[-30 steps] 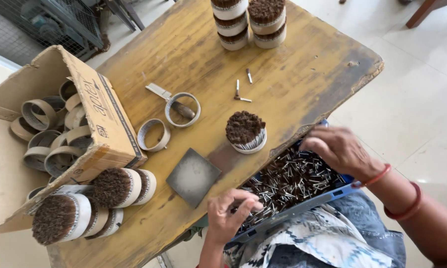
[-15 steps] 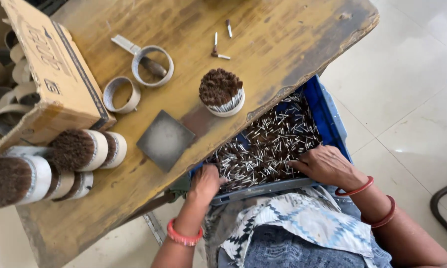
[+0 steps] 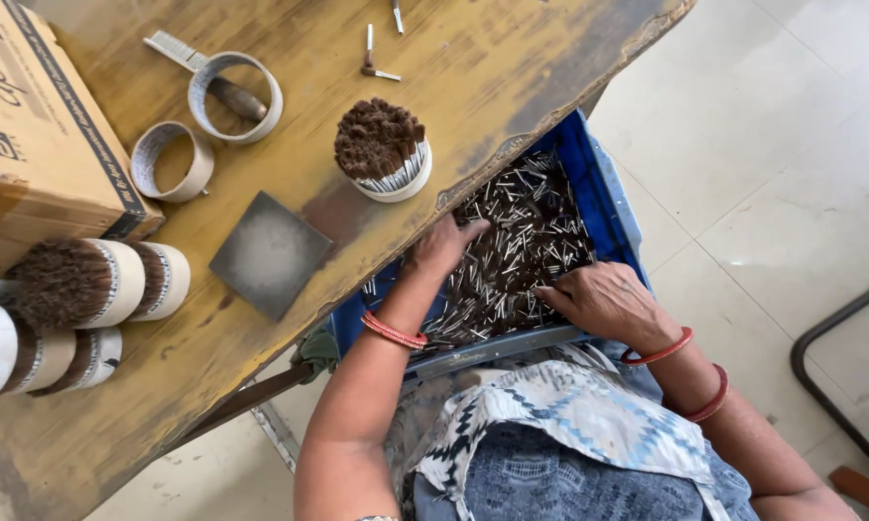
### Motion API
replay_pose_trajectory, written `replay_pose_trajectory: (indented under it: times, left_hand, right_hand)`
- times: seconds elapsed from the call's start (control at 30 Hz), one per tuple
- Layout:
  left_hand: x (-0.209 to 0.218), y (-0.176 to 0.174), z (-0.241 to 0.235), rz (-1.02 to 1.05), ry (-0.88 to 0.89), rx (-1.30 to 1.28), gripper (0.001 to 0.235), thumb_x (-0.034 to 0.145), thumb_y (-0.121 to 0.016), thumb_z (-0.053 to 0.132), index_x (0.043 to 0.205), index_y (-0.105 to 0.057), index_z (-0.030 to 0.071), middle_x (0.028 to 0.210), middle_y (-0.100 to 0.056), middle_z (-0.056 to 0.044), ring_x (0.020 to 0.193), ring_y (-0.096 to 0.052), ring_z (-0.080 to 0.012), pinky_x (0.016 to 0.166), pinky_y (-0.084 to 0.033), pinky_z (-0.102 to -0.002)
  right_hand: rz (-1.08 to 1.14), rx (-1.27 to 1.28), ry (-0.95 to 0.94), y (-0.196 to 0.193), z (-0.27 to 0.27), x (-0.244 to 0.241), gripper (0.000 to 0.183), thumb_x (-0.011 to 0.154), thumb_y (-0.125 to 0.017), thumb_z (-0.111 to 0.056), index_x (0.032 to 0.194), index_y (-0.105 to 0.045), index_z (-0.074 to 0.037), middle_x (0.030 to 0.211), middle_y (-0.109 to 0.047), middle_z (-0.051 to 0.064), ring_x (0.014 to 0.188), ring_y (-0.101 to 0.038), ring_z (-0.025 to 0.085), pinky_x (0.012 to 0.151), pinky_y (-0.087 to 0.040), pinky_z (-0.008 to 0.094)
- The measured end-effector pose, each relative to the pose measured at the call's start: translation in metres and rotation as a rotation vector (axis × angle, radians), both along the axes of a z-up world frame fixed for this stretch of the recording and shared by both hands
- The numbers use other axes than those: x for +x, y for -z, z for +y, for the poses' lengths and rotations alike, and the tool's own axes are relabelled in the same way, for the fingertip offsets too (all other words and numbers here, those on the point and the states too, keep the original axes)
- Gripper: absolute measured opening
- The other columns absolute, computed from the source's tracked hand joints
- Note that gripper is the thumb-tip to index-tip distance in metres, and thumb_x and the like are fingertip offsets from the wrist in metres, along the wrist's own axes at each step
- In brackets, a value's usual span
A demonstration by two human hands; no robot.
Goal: The person sits at a wooden workbench assembling round brushes. They pick metal handle parts from a blue tray on their lap, insert them into white plastic brush bases filled with brown bristles, and stack the finished brushes on the table.
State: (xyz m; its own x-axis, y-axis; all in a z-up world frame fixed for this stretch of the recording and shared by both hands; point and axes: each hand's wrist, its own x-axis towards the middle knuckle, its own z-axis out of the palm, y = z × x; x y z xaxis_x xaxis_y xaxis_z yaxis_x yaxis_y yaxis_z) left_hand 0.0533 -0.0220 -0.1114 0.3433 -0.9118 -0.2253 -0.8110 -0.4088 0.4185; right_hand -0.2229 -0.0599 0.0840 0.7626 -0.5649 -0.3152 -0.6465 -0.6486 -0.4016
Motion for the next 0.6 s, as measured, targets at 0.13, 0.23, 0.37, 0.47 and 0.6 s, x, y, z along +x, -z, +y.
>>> replay_pose_trajectory:
  times: [0.13,0.23,0.37,0.47,0.6]
  left_hand:
    - [0.014,-0.004,-0.005,0.181,-0.163,0.002,0.113,0.079,-0.045,0.086,0.159,-0.033,0.007,0.166,-0.034,-0.022,0.154,-0.032,-0.0398,0.128,-0.025,-0.048]
    - [-0.032,-0.065,0.006,0.183,0.006,0.092,0.136,0.078,-0.068,0.082,0.157,-0.007,-0.01,0.163,-0.002,-0.03,0.15,-0.011,-0.0494,0.12,-0.017,-0.054]
    - [-0.079,-0.122,0.046,0.018,0.202,0.151,0.133,0.059,-0.086,0.065,0.154,-0.022,-0.004,0.159,-0.019,-0.023,0.143,-0.025,-0.0464,0.117,-0.024,-0.058]
    - [-0.067,-0.087,0.051,-0.078,0.31,-0.005,0.106,0.058,-0.092,0.042,0.14,-0.042,-0.002,0.141,-0.046,-0.022,0.129,-0.047,-0.0418,0.108,-0.038,-0.058]
    - [-0.038,-0.018,0.046,0.095,0.26,-0.143,0.066,0.073,-0.088,0.028,0.122,-0.056,-0.002,0.113,-0.063,-0.021,0.105,-0.064,-0.0388,0.091,-0.052,-0.049]
  right_hand:
    - [0.015,0.004,0.006,0.0,0.002,0.003,0.052,0.095,-0.057,-0.05,0.07,-0.077,-0.009,0.057,-0.063,0.016,0.055,-0.062,0.037,0.053,-0.048,0.049]
    - [-0.02,-0.008,0.007,0.002,0.003,0.006,0.052,0.095,-0.057,-0.049,0.07,-0.076,-0.009,0.057,-0.063,0.016,0.056,-0.062,0.038,0.053,-0.048,0.049]
    - [-0.034,-0.023,0.021,-0.004,0.011,0.007,0.051,0.095,-0.057,-0.048,0.068,-0.075,-0.007,0.057,-0.062,0.017,0.056,-0.062,0.039,0.053,-0.049,0.049]
    - [-0.035,-0.03,0.031,-0.003,0.015,0.005,0.053,0.096,-0.058,-0.047,0.067,-0.073,-0.005,0.059,-0.063,0.017,0.059,-0.063,0.038,0.056,-0.05,0.049]
    - [-0.188,-0.039,0.064,0.004,0.016,0.002,0.04,0.095,-0.061,-0.042,0.092,-0.072,-0.003,0.086,-0.069,0.016,0.084,-0.067,0.035,0.072,-0.053,0.046]
